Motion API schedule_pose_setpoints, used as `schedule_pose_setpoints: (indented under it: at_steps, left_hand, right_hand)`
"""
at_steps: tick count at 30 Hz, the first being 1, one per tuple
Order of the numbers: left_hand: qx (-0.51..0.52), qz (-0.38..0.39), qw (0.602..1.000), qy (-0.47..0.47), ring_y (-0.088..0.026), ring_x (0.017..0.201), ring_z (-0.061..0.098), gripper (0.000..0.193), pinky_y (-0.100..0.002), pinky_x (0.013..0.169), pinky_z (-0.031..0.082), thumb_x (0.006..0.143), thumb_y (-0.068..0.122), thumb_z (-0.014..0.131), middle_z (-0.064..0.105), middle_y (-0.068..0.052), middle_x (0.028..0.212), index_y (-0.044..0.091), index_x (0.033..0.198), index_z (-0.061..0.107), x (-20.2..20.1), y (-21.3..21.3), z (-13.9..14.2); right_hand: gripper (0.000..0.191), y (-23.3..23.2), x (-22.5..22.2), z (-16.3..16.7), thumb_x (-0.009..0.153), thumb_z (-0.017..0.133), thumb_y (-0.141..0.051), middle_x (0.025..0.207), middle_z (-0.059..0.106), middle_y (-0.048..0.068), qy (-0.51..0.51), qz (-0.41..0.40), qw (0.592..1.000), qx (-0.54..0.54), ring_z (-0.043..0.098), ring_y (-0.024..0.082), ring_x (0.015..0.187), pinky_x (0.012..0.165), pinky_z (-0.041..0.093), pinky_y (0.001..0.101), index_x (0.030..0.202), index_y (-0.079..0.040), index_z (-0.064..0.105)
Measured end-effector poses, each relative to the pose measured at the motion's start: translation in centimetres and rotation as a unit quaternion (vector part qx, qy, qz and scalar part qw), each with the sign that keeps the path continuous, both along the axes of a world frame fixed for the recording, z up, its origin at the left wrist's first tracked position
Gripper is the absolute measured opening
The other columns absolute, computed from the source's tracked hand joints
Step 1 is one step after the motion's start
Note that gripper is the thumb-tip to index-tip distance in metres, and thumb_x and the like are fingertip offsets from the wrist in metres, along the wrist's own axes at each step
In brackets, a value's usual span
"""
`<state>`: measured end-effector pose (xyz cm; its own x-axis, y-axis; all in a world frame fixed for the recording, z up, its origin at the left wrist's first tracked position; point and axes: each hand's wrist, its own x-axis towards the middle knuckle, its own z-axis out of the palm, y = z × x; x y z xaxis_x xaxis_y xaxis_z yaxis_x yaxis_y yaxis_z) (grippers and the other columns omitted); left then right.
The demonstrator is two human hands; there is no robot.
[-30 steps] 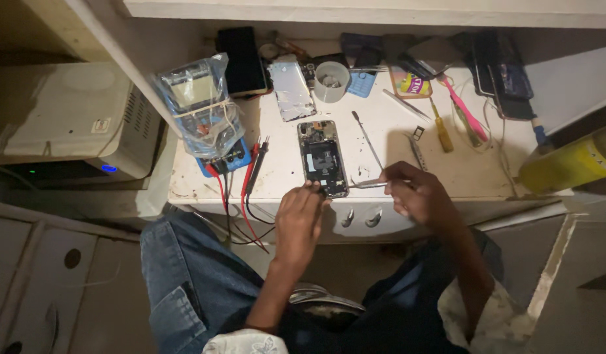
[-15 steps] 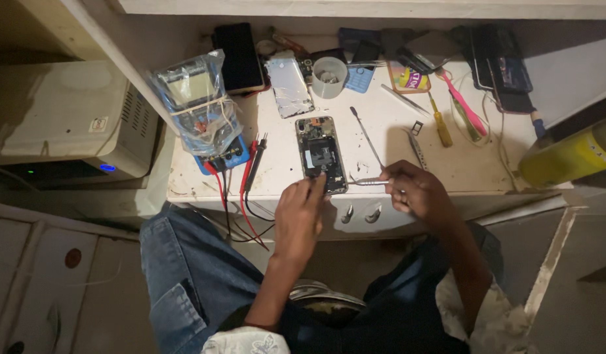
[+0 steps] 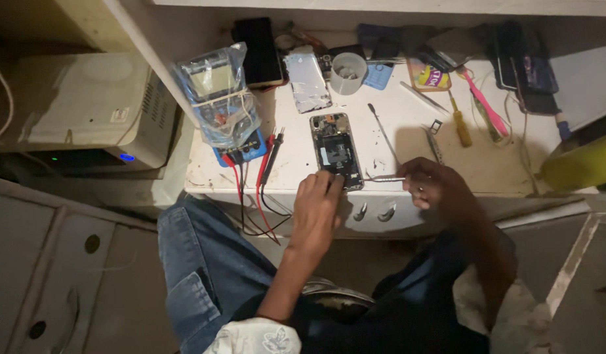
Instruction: The person sits at a repair bench working on a disassembled smartphone. They pick up the phone's internal frame, manipulate small components with tweezers and a screwdriver, and hold the board up to view it while probing and adjusting parts by hand.
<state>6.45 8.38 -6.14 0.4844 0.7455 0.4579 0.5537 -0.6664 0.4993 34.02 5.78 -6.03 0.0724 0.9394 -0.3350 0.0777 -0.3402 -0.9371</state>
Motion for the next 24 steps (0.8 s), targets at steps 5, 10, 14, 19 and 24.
schedule_pose_setpoints:
  at_steps: [5, 10, 14, 19, 24]
  left_hand:
    - [-0.016, 0.012, 0.999, 0.030, -0.037, 0.106, 0.052, 0.066, -0.045, 0.094, 0.043, 0.057, -0.005, 0.078, 0.055, -0.018, 0.112, -0.003, 0.121, 0.062, 0.3, 0.0, 0.5]
    - [-0.018, 0.011, 0.999, 0.034, -0.037, 0.107, 0.052, 0.069, -0.045, 0.094, 0.043, 0.056, -0.006, 0.079, 0.055, -0.018, 0.114, -0.003, 0.123, 0.062, 0.2, 0.1, 0.6]
    - [-0.039, 0.019, 0.998, 0.040, -0.036, 0.108, 0.053, 0.069, -0.044, 0.097, 0.043, 0.055, -0.008, 0.078, 0.055, -0.018, 0.115, -0.004, 0.122, 0.062, 0.3, 0.0, 0.7]
    - [-0.049, 0.030, 0.998, 0.025, -0.036, 0.110, 0.053, 0.068, -0.044, 0.098, 0.044, 0.058, -0.010, 0.078, 0.055, -0.017, 0.117, -0.001, 0.123, 0.064, 0.4, 0.1, 0.7]
    - [-0.041, 0.037, 0.998, 0.023, -0.035, 0.107, 0.052, 0.071, -0.045, 0.096, 0.044, 0.058, -0.005, 0.079, 0.055, -0.017, 0.114, 0.002, 0.127, 0.067, 0.5, -0.4, 0.5]
  right_hand:
    - [0.019, -0.3, -0.1, 1.6, 0.092, 0.060, -0.008, 0.079, 0.059, 0.003, -0.101, 0.049, 0.993, 0.046, 0.046, 0.011, 0.058, 0.049, 0.038, 0.0276, 0.109, -0.002, 0.066]
    - [0.023, 0.2, -0.3, 1.8, 0.094, 0.060, -0.010, 0.081, 0.060, 0.004, -0.042, 0.016, 0.999, -0.010, 0.047, 0.011, 0.060, 0.051, 0.039, 0.0282, 0.113, 0.000, 0.067]
    - [0.027, 0.1, 0.2, 1.7, 0.094, 0.060, -0.012, 0.081, 0.063, 0.007, -0.100, 0.049, 0.994, -0.011, 0.050, 0.013, 0.059, 0.053, 0.045, 0.0291, 0.117, 0.000, 0.068]
    - [0.028, 0.0, 0.4, 1.5, 0.094, 0.055, -0.008, 0.086, 0.065, 0.006, -0.072, 0.064, 0.995, 0.011, 0.051, 0.012, 0.061, 0.054, 0.046, 0.0278, 0.117, 0.002, 0.067]
    - [0.025, 0.2, 0.2, 1.5, 0.096, 0.053, -0.005, 0.083, 0.064, 0.007, -0.102, 0.062, 0.993, 0.011, 0.049, 0.012, 0.058, 0.052, 0.045, 0.0285, 0.115, 0.002, 0.068]
